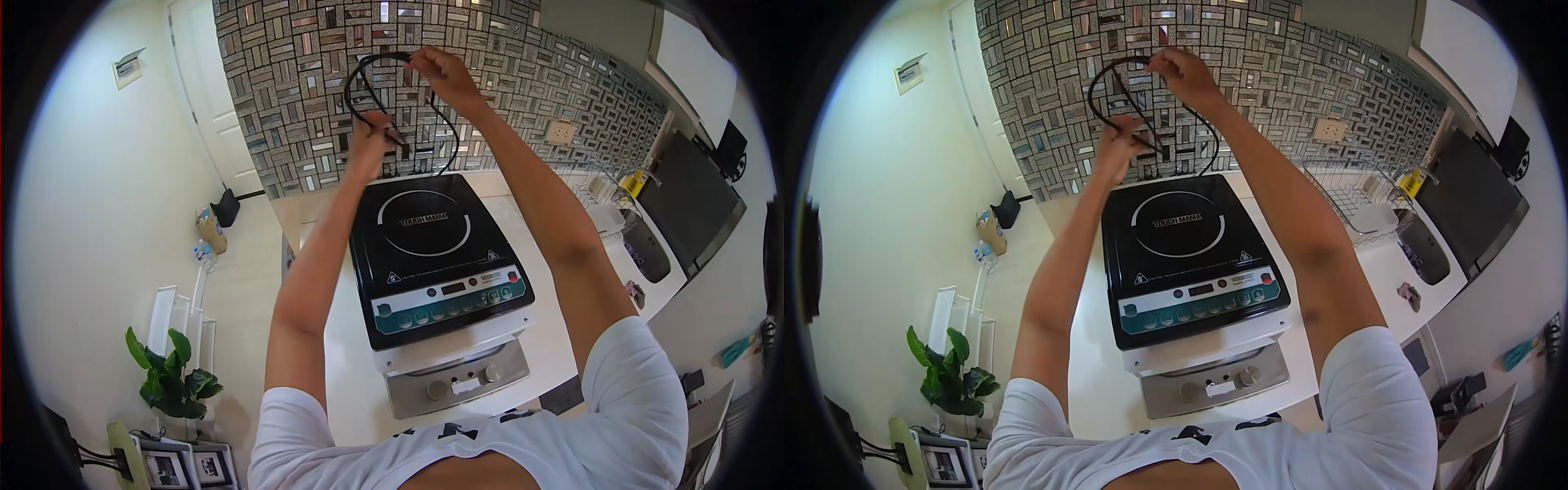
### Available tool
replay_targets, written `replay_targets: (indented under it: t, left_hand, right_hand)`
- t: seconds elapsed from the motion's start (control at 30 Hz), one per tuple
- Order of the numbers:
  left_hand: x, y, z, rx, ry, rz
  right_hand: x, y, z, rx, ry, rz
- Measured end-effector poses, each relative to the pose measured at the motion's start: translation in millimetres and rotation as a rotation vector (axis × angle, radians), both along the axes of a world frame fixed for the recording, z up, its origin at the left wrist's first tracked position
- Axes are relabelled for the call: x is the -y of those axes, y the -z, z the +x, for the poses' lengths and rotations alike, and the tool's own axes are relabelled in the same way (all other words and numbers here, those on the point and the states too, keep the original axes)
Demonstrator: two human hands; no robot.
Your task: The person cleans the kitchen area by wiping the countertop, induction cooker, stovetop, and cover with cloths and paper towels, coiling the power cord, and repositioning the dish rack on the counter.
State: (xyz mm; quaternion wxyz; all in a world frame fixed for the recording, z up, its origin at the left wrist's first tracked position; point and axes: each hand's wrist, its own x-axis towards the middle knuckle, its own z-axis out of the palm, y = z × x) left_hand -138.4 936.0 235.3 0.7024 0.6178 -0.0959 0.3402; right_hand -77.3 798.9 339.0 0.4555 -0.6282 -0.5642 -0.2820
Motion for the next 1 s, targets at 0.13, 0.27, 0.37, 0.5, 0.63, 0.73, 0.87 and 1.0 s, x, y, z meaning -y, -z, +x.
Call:
replay_targets:
  t: [0.13, 0.27, 0.37, 0.5, 0.63, 0.73, 0.87, 1.0]
  left_hand:
    - [7.7, 15.1, 32.0, 0.052, 0.437, -0.411]
    - [6.8, 38.8, 64.8, -0.093, 0.499, -0.807]
    - [12.1, 55.1, 62.4, -0.137, 0.465, -0.886]
    - [-5.7, 78.1, 68.5, -0.224, 0.486, -0.893]
    - [-46.6, 110.4, 98.9, -0.411, 0.424, -1.022]
    - [-70.6, 111.0, 96.6, -0.405, 0.442, -0.953]
    - [-96.2, 105.5, 81.7, -0.464, 0.578, -0.852]
    - [-120.0, 99.0, 66.4, -0.526, 0.623, -0.626]
  right_hand:
    - [-4.1, 16.1, 3.9, -0.140, -0.180, -0.217]
    - [-10.1, 41.0, 7.6, -0.087, -0.181, -0.451]
    - [-15.6, 59.6, 11.6, -0.020, -0.133, -0.592]
    - [-27.5, 89.0, 30.6, 0.058, -0.159, -0.672]
    - [-38.1, 112.6, 47.7, 0.174, -0.143, -0.623]
    - [-54.9, 135.2, 73.2, 0.292, -0.086, -0.544]
    - [-72.2, 155.8, 97.8, 0.271, -0.045, -0.518]
    - [-74.3, 167.2, 107.3, 0.164, -0.059, -0.583]
